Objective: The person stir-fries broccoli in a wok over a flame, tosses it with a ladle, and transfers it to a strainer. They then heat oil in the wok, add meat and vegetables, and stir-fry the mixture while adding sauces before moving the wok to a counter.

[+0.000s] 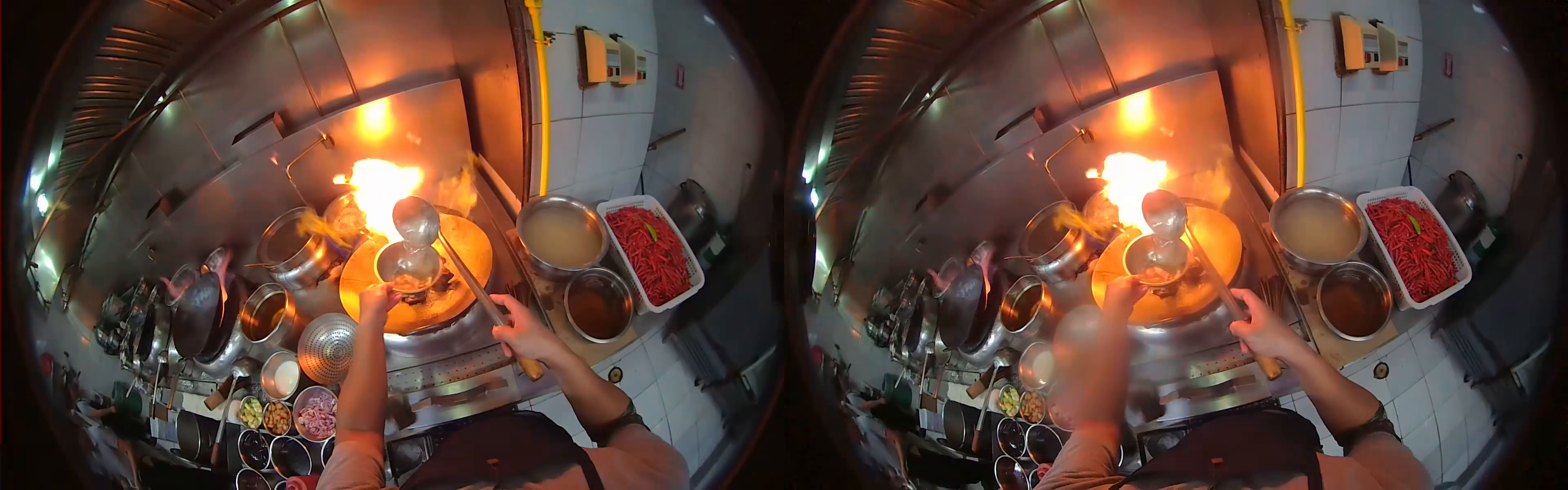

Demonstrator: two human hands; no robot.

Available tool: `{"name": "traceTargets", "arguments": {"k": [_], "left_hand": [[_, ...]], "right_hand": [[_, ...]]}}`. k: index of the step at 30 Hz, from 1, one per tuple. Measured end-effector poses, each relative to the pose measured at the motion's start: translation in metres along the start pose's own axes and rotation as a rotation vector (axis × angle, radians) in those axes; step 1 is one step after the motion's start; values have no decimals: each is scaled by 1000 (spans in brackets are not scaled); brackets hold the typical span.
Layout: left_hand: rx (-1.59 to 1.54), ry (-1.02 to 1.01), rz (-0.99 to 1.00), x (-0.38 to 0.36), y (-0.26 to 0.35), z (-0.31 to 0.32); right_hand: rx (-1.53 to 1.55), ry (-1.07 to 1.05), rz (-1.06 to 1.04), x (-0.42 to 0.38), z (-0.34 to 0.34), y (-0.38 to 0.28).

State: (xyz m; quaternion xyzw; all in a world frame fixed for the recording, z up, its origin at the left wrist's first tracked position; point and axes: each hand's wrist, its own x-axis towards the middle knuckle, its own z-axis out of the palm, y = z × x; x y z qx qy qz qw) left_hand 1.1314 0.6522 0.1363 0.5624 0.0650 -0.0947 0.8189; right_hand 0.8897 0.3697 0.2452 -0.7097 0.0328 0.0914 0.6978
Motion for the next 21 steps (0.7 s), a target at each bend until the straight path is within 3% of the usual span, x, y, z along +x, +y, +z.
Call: {"name": "traceTargets", "arguments": {"k": [4,5,7,8,9,13,15,17,20,21], "left_hand": [[118,63,47,19,-12,-14],[362,-76,358,22,-13,-20],[363,-11,341,28,-17,-31],[120,190,20,9,9,-10],[173,278,-100,15,15,-8],[122,156,-25,11,6,-10],[109,212,-125,65,-15,-45],[162,198,-156,37,5,-20],[36,23,79,7,4,-7],[65,105,40,14,8,-9]], "right_hand": [[17,-17,9,-1,4,-5],[43,-21,5,0,6,-5],[94,-16,4,1,5,-2],[121,-13,-2,1,2,-1],[150,-11,-8,1,-2,1],[296,-33,-26,0,-11,7],[229,14,-30,-6,-19,9],[169,30,-5,-12,-21,1],[144,27,14,-11,-17,0],[101,42,27,-13,-16,-1]]}}
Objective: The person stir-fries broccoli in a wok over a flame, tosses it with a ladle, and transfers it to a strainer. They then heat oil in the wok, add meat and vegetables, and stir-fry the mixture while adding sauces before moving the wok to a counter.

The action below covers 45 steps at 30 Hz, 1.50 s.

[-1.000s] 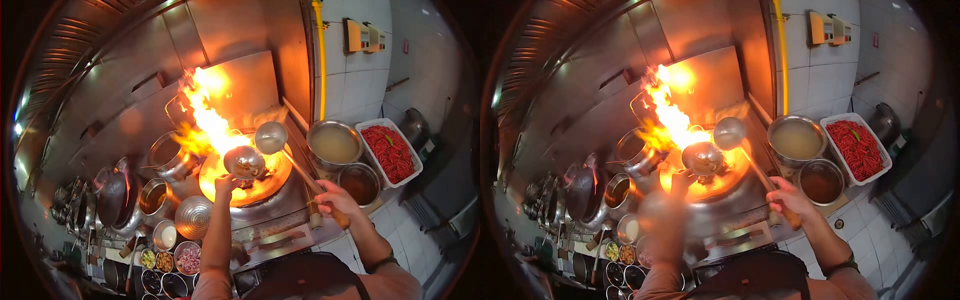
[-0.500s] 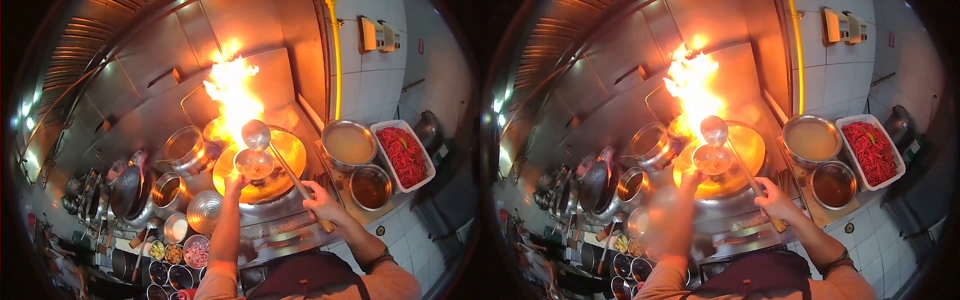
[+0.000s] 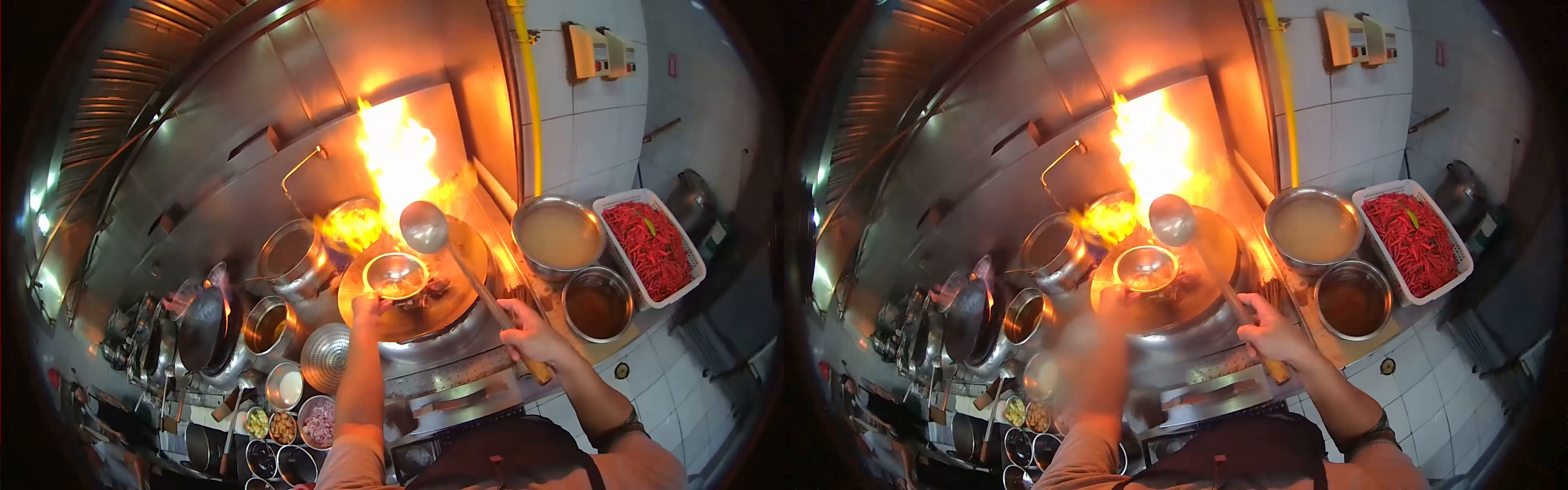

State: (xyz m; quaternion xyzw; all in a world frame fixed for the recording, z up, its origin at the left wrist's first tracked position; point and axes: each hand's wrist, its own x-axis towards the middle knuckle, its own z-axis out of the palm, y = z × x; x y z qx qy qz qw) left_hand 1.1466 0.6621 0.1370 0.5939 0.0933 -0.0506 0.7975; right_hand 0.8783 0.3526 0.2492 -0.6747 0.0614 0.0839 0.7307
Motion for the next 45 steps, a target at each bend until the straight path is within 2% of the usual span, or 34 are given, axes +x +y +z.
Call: {"name": "traceTargets", "arguments": {"k": [1,5,7,8,11,12,13,14,17,18,20,22,23,24,25,27,28,32,35,36,39,40,43,45], "left_hand": [[30,78,-42,6,4,-1],[499,-312,762,70,-47,-46],[736,-320,851,79,-46,-52],[854,-224,736,81,-38,-50],[1306,6,693,26,14,-22],[1305,143,727,12,16,-7],[1297,280,763,0,20,6],[1296,246,654,-15,32,15],[1271,214,769,-23,32,15],[1269,226,848,-23,32,14],[1265,243,1009,-22,32,13],[1241,200,950,-32,45,20],[1227,180,924,-36,52,23],[1287,241,1061,-32,52,22],[1300,245,1084,-30,55,19],[1329,250,1131,-43,75,25],[1289,257,1077,-53,84,32],[1196,391,1266,-59,97,36],[1304,185,1364,-67,39,47],[1309,248,1214,-64,25,43],[1187,599,580,-57,14,9],[688,584,412,-59,5,-6],[-224,525,258,-114,6,-14],[-381,522,227,-147,6,-26]], "right_hand": [[-5,-20,-9,0,-3,3],[56,-95,-13,8,2,15],[187,-121,-5,10,1,17],[286,-146,-3,10,-5,20],[460,-126,3,5,-21,24],[498,-101,3,0,-28,25],[405,-17,-22,-9,-34,25],[308,69,-48,-20,-41,26],[-129,272,-79,-55,-74,24],[-439,402,-302,-60,-95,45],[-820,564,-413,-71,-121,57],[-964,632,-181,-104,-135,33],[-1053,623,-241,-112,-147,31],[-1141,614,-305,-118,-161,32],[-1227,604,-368,-123,-169,31],[-1215,572,-375,-127,-167,17],[-1189,538,-386,-127,-160,5],[-1185,356,-408,-104,-137,-11],[-1193,217,-439,-59,-110,-1],[-1154,188,-446,-43,-105,8],[-1022,111,-450,-13,-95,24],[-986,79,-428,-12,-94,25],[-904,-24,-416,-9,-105,12],[-960,-80,-289,-12,-111,-13]]}}
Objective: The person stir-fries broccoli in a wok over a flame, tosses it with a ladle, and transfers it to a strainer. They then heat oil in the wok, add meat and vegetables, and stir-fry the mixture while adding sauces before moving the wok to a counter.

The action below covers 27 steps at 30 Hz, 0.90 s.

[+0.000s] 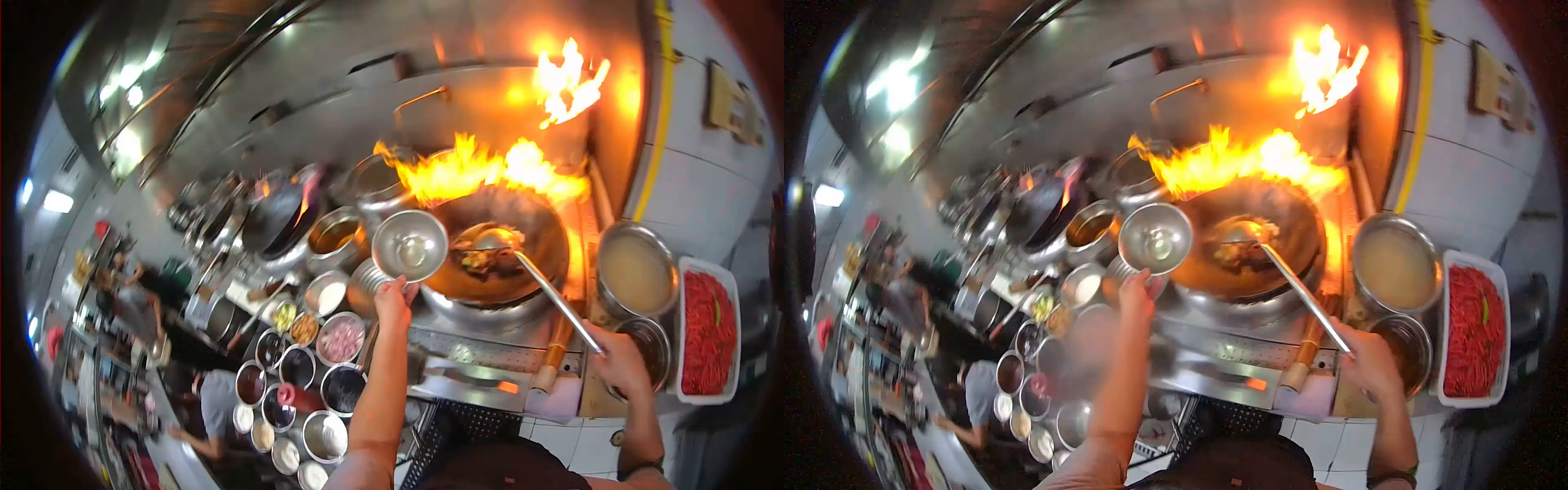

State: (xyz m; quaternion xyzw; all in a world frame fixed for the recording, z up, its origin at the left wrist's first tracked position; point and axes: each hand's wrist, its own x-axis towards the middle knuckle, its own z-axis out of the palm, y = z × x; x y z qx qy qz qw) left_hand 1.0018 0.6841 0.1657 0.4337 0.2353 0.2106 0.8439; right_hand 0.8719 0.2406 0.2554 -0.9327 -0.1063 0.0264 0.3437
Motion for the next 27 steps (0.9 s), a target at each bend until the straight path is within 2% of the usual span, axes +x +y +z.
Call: {"name": "traceTargets", "arguments": {"k": [2,4,9,11,12,13,14,15,17,18,19,20,21,22,23,24,25,26,27], "left_hand": [[-90,-28,-25,-27,10,-18],[-104,-23,-18,-49,14,-36],[-231,22,0,-115,52,-67],[-268,55,56,-139,71,-97],[-289,55,100,-149,80,-122],[-298,113,115,-171,103,-139],[-346,71,188,-181,109,-176],[-352,147,240,-202,125,-209],[-314,340,324,-254,160,-267],[-230,457,355,-278,169,-311],[-206,572,390,-307,176,-357],[-242,677,505,-337,177,-399],[-207,791,499,-374,178,-441],[-203,969,515,-411,171,-482],[-234,1091,532,-448,158,-529],[-262,1215,548,-484,144,-576],[-283,1310,575,-521,128,-615],[-378,1334,589,-555,116,-650],[-323,1488,588,-582,104,-683]], "right_hand": [[1,-129,68,9,-15,-6],[-70,-104,-44,27,-12,0],[-112,-34,-28,72,19,-24],[-101,80,-206,87,52,1],[-54,79,-170,91,64,-5],[-148,94,-170,100,77,5],[-165,15,-42,99,79,-22],[-193,37,-159,116,94,6],[-187,1,-249,115,97,1],[18,-134,-288,118,95,2],[113,-188,-155,117,93,4],[183,-248,-240,133,96,44],[80,-152,-217,123,96,51],[254,-90,-115,111,104,54],[281,-173,-326,136,103,108],[170,-182,-344,119,93,85],[58,-182,-358,75,78,22],[-57,-178,-365,45,72,-12],[346,-262,-280,127,100,111]]}}
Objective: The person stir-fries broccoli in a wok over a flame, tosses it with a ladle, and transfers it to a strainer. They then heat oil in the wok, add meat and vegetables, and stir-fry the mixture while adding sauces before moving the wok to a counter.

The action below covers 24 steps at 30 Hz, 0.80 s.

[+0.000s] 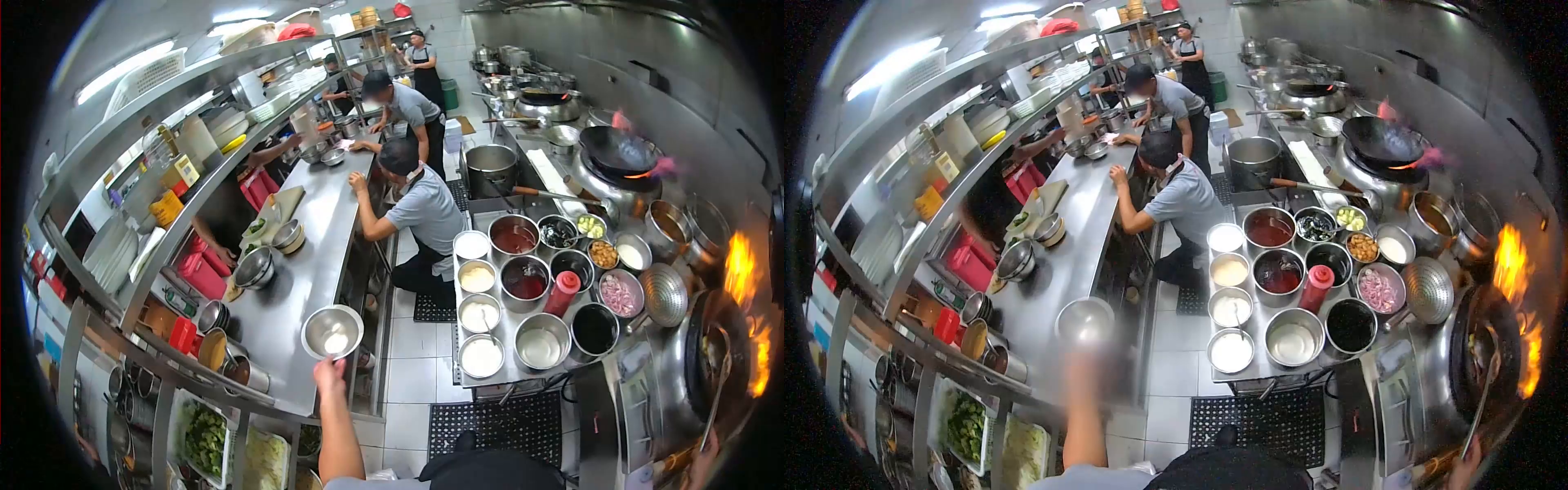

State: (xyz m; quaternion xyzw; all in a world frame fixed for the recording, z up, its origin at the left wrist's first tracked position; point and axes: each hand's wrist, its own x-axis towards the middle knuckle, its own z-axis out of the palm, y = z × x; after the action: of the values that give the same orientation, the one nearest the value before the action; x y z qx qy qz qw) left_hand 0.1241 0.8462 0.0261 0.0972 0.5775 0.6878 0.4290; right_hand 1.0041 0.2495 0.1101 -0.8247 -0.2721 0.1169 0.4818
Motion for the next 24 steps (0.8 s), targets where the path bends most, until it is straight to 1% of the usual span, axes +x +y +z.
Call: {"name": "traceTargets", "arguments": {"k": [1,2,3,4,5,6,7,8,9,10,11,12,13,14,15,16,17,18,19,20,21,22,23,24], "left_hand": [[10,117,-21,20,9,-19],[444,-66,382,81,-15,-69],[799,-91,857,136,-35,-113],[839,-182,1033,158,-36,-132],[867,-273,1211,178,-36,-148],[655,-388,815,151,-24,-119],[252,-398,369,120,-11,-85],[-64,-261,42,61,19,-30],[-109,-294,38,21,24,3],[-67,-316,19,-3,22,29],[-48,-403,-32,6,11,44],[92,-387,-106,-99,49,95],[139,-435,-159,-119,39,111],[288,-487,-179,-164,43,127],[426,-524,-190,-208,44,142],[475,-588,-109,-229,29,151],[527,-651,-22,-250,13,162],[489,-778,-35,-268,0,173],[556,-970,16,-278,-26,186],[550,-1064,-68,-293,-57,212],[519,-1147,-42,-329,-78,232],[597,-1356,-10,-363,-94,258],[602,-1499,30,-414,-97,277],[821,-1677,188,-454,-95,297]], "right_hand": [[-80,32,13,5,7,0],[-165,65,35,9,16,-25],[-329,15,24,14,22,-53],[-187,62,-67,30,27,-28],[-546,144,-42,25,47,-76],[-505,171,-61,37,53,-69],[-386,203,-84,34,81,-115],[-523,251,3,30,95,-150],[-705,311,-45,28,99,-156],[-630,254,-45,29,91,-158],[-554,197,-41,29,82,-159],[-446,145,310,15,79,-211],[-533,153,197,11,64,-190],[-712,221,-109,-3,65,-199],[-548,197,232,-24,61,-215],[-466,160,388,-40,62,-252],[-374,120,545,-48,59,-265],[-406,143,480,-54,57,-260],[-434,157,418,-54,51,-243],[-462,173,358,-51,43,-224],[-501,180,324,-43,35,-200],[-607,291,114,-33,28,-142],[-706,401,-107,-25,23,-93],[-639,407,4,-23,20,-94]]}}
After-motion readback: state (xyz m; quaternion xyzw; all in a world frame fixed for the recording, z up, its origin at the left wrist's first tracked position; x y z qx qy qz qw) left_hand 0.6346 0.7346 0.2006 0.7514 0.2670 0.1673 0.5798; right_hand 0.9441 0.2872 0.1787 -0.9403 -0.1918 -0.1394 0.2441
